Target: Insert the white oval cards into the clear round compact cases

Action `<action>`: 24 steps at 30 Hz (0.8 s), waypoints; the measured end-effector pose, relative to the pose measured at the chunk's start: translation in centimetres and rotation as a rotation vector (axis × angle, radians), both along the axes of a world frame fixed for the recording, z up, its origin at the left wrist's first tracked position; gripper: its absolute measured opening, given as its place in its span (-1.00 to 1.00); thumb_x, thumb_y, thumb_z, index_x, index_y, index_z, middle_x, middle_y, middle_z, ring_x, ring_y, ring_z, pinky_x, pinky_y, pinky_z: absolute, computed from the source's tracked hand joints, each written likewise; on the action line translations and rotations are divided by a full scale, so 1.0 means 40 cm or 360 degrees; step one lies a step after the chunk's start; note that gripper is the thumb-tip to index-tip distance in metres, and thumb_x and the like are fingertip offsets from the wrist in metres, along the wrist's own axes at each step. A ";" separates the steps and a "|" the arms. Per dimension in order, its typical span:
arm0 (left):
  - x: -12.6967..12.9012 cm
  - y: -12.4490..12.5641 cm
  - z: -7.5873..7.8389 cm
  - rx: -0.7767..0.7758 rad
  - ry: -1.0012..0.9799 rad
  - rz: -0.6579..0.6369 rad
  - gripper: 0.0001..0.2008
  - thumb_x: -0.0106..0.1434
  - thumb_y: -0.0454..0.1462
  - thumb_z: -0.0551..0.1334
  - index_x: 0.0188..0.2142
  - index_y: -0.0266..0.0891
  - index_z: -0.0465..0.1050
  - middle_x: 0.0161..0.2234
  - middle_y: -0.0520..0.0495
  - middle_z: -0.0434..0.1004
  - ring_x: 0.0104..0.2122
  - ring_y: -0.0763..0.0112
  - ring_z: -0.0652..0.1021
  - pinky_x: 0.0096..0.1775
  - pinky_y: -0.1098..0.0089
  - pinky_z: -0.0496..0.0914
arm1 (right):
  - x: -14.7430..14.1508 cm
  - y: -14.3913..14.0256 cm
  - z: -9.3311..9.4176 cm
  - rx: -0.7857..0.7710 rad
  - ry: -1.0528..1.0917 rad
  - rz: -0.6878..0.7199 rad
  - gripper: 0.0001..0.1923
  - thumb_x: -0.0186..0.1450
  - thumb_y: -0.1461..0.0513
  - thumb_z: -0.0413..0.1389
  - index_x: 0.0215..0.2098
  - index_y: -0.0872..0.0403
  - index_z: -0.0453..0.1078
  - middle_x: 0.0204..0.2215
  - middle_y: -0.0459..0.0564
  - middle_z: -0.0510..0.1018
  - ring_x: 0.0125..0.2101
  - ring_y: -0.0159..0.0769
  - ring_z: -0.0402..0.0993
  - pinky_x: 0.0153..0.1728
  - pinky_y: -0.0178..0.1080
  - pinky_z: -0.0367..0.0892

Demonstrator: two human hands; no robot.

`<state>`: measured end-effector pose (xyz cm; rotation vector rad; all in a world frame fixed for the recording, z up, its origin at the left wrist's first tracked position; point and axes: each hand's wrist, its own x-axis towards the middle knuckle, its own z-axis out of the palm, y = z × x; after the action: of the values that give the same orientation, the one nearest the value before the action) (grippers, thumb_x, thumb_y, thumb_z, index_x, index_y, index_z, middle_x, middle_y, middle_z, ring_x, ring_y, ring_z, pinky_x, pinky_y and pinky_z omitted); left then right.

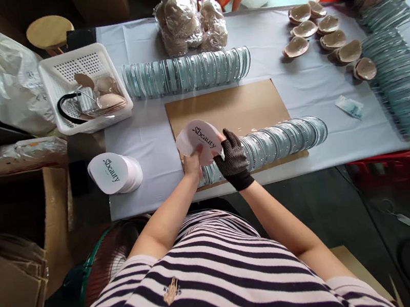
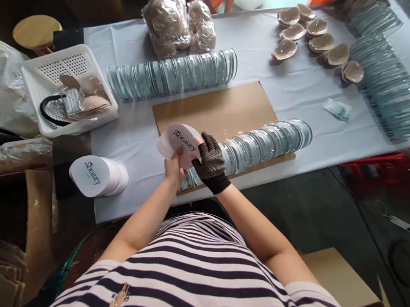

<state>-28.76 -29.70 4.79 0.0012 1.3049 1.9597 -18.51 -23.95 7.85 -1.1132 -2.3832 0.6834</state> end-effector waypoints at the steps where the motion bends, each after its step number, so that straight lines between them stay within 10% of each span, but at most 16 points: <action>1: 0.002 -0.007 0.000 0.0010 -0.0005 -0.0042 -0.71 0.13 -0.40 0.39 -0.13 -0.22 0.53 -0.15 -0.12 0.65 -0.11 0.22 0.62 0.04 0.19 0.47 | -0.007 -0.015 0.001 -0.0034 -0.0014 0.0024 -0.44 0.36 0.11 -0.06 0.29 0.14 0.20 0.23 0.22 0.32 0.22 -0.03 0.24 0.18 0.00 0.25; 8: -0.084 -0.022 0.010 -0.0032 -0.0243 0.0170 -0.69 0.13 -0.36 0.41 -0.11 -0.27 0.52 -0.05 -0.19 0.62 0.01 0.18 0.58 0.08 0.13 0.45 | 0.126 -0.136 0.002 -0.0320 -0.0292 -0.0376 -0.44 0.42 0.09 -0.23 0.20 0.21 0.31 -0.13 0.26 0.59 -0.17 -0.05 0.54 -0.17 -0.14 0.41; 12: -0.139 -0.019 0.007 0.0015 -0.0354 0.0248 -0.64 0.19 -0.39 0.36 0.00 -0.26 0.49 0.00 -0.21 0.59 0.04 0.20 0.57 0.10 0.14 0.44 | 0.204 -0.260 -0.018 -0.0459 -0.0845 0.0133 -0.49 0.38 0.14 -0.09 0.28 0.01 0.24 -0.19 0.14 0.63 -0.27 -0.09 0.57 -0.27 -0.22 0.36; 19: -0.136 -0.024 0.006 -0.0040 -0.0533 0.0241 -0.61 0.26 -0.32 0.31 0.09 -0.22 0.43 0.04 -0.19 0.57 0.03 0.24 0.57 0.05 0.19 0.47 | -0.014 -0.237 -0.055 -0.0576 -0.0999 0.0168 -0.59 0.44 0.10 -0.12 0.19 0.06 0.22 -0.20 0.17 0.62 -0.20 -0.12 0.58 -0.23 -0.22 0.32; 24: -0.160 -0.028 0.017 -0.0016 -0.0659 0.0289 -0.64 0.31 -0.34 0.25 0.10 -0.23 0.42 0.03 -0.20 0.58 0.00 0.28 0.59 0.05 0.21 0.47 | -0.011 -0.224 -0.053 -0.0527 -0.0867 0.0097 -0.66 0.45 0.12 -0.15 0.06 0.07 0.29 -0.21 0.10 0.61 -0.23 -0.14 0.57 -0.26 -0.23 0.32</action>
<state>-35.18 -30.82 5.46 -0.5172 1.0677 1.9675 -18.97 -32.90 5.72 -1.5286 -2.8330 0.9150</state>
